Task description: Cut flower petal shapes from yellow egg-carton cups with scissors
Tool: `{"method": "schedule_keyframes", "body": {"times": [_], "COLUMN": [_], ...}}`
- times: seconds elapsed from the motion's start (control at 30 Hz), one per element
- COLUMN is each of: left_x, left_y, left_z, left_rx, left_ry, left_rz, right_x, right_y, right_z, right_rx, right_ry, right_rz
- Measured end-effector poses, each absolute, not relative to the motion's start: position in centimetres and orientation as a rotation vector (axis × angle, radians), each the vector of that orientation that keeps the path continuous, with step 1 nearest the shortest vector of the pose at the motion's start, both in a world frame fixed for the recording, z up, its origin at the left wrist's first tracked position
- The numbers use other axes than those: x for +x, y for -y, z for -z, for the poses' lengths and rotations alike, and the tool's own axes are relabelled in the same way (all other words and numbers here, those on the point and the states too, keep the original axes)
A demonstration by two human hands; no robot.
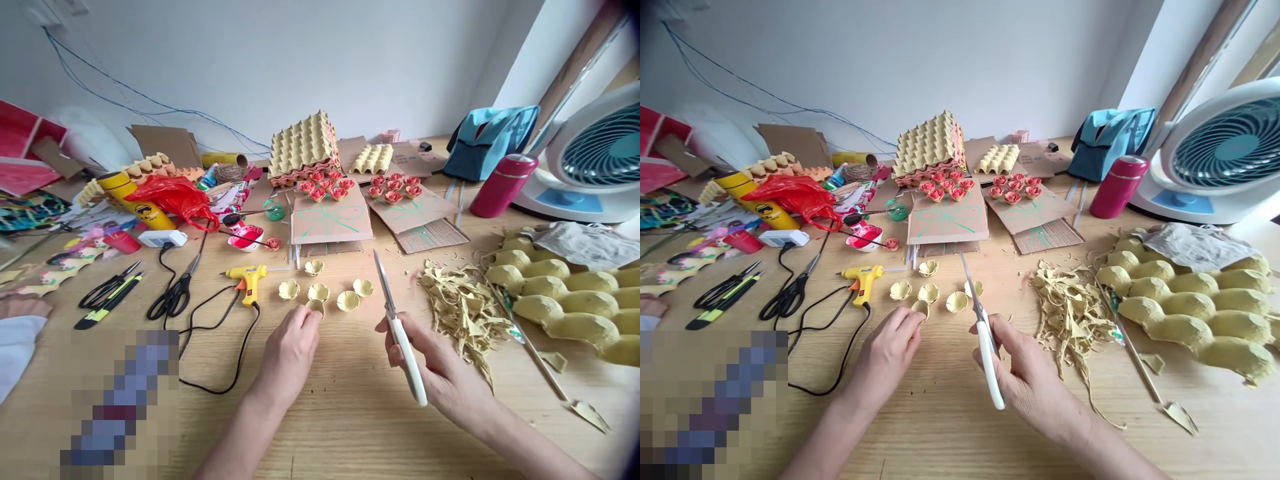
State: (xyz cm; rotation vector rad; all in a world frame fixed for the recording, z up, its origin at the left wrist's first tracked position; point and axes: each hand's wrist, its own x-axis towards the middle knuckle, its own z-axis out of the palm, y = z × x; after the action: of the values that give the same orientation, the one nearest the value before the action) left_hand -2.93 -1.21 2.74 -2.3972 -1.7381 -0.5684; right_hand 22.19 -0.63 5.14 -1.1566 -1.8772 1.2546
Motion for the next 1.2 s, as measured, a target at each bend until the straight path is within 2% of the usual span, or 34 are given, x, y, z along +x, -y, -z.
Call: {"method": "schedule_keyframes", "body": {"times": [0.1,0.27,0.57,0.73,1.2], "left_x": [-2.8,-2.7,-2.8,-1.4,-1.1], "left_y": [1.2,1.2,0.7,0.4,-0.2], "left_z": [-2.2,-2.1,-1.4,-0.7,0.0], "left_rx": [-2.465,-2.530,-2.191,-2.120,-2.166], "left_ry": [1.747,1.807,2.118,2.247,2.189], "left_rz": [0.491,0.585,0.841,0.816,0.912], "right_x": [22.3,22.8,22.6,22.7,22.8], "right_y": [0.4,0.4,0.4,0.6,0.8], "right_z": [-3.8,-2.4,-2.1,-1.9,-1.5], "right_rx": [-1.184,-1.192,-1.180,-1.152,-1.149], "right_ry": [1.900,1.856,1.945,2.004,2.018], "right_rz": [-1.241,-1.302,-1.262,-1.249,-1.318]}}
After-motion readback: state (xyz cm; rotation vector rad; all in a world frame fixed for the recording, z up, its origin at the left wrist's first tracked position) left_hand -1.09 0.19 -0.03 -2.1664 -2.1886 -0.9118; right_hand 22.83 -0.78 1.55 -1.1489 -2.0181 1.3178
